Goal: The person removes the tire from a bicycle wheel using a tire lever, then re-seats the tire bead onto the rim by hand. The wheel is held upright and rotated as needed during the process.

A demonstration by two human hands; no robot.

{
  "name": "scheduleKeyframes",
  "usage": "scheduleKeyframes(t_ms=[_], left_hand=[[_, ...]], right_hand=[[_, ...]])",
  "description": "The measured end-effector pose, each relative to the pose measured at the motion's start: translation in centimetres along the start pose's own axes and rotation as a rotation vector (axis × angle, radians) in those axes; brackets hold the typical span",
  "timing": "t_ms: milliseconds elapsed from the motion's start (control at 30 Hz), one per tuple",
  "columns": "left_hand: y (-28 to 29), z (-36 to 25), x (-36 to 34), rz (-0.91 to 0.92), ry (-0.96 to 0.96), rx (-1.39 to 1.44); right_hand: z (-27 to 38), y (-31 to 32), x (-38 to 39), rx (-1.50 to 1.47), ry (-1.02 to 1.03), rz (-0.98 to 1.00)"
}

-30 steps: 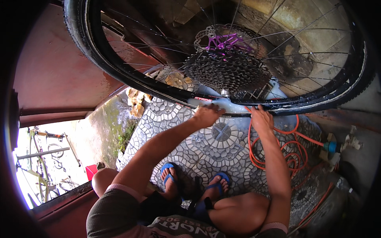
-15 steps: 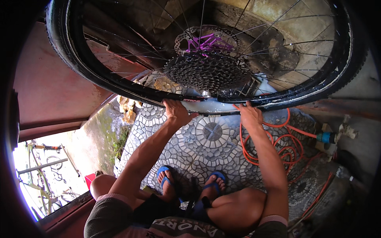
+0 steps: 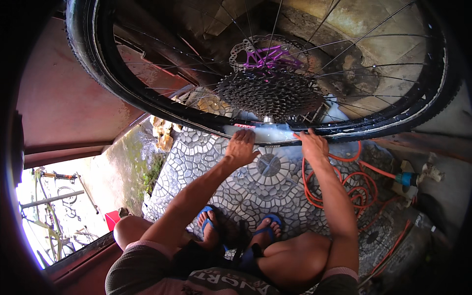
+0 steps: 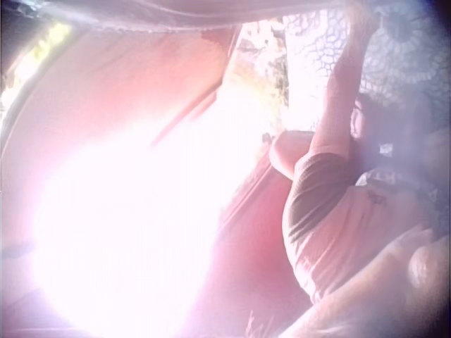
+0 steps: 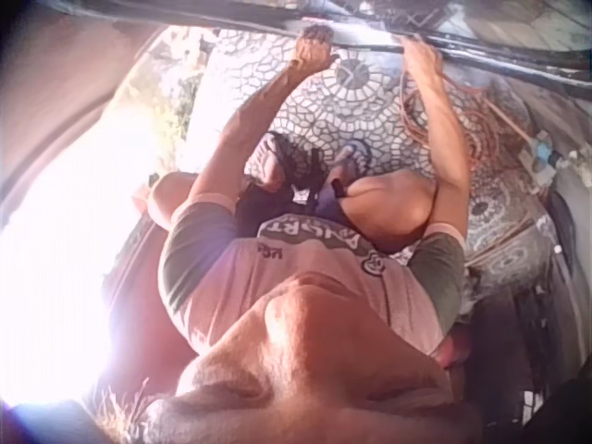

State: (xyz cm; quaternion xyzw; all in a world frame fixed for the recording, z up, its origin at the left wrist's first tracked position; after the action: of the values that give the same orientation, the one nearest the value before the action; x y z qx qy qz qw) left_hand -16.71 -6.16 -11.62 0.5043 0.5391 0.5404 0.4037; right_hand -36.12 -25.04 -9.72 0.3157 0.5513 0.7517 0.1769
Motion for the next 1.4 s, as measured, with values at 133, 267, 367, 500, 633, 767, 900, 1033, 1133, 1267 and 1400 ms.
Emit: scheduleKeyframes(t_ms=[133, 267, 367, 500, 633, 767, 900, 1033, 1133, 1267, 1400], left_hand=[[-0.9, 1.8, 0.7, 0.368, -0.026, -0.07], [2.3, 7.3, 0.5, 0.285, -0.009, -0.28], [4.4, 9.4, 0.4, 0.403, -0.059, -0.133], [4.1, 5.9, -1.3, 0.468, -0.095, 0.045], [-2.3, 2.1, -2.0, 0.345, -0.184, 0.35], [-3.3, -5.4, -5.1, 0.297, -0.17, 0.555], [-4.1, -7.0, -6.2, 0.246, -0.142, 0.523], [-3.0, -1.8, -3.3, 0.322, -0.165, 0.349], [-0.2, 2.9, -0.6, 0.305, -0.154, 0.186], [2.9, 8.4, 1.4, 0.345, -0.146, 0.046], [4.6, 6.5, -0.6, 0.553, -0.151, -0.096]], right_hand=[[-0.6, 0.1, 0.7, -0.036, -0.01, 0.033], [-0.4, 0.8, 1.2, -0.056, -0.038, 0.075], [0.3, 1.1, 1.1, -0.05, -0.048, 0.087], [-0.7, 0.6, 1.3, -0.04, -0.057, 0.105], [0.5, 0.3, 0.4, -0.045, -0.015, 0.09], [0.4, 0.3, 0.6, -0.068, -0.09, 0.169], [-0.1, 0.4, 1.1, -0.071, -0.02, 0.045], [-0.8, 0.6, 2.1, -0.07, -0.029, 0.039], [-0.4, 1.3, 1.9, -0.071, -0.02, 0.06], [-0.2, 1.1, 1.5, -0.079, -0.024, 0.044], [-0.9, 0.8, 1.8, -0.056, 0.011, 0.119]])
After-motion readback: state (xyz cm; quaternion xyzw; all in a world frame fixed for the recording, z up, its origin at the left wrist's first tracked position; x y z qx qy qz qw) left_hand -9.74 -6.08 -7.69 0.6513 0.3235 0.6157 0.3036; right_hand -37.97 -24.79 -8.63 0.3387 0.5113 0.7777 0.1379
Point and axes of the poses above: each hand's wrist, its own x-axis away from the middle knuckle, its own y-axis out of the back of the hand, z = x × y, the point moved 5 cm from there along -x, towards the middle knuckle, and after that the axes turned 5 degrees about -x, right-handed, at the moved point
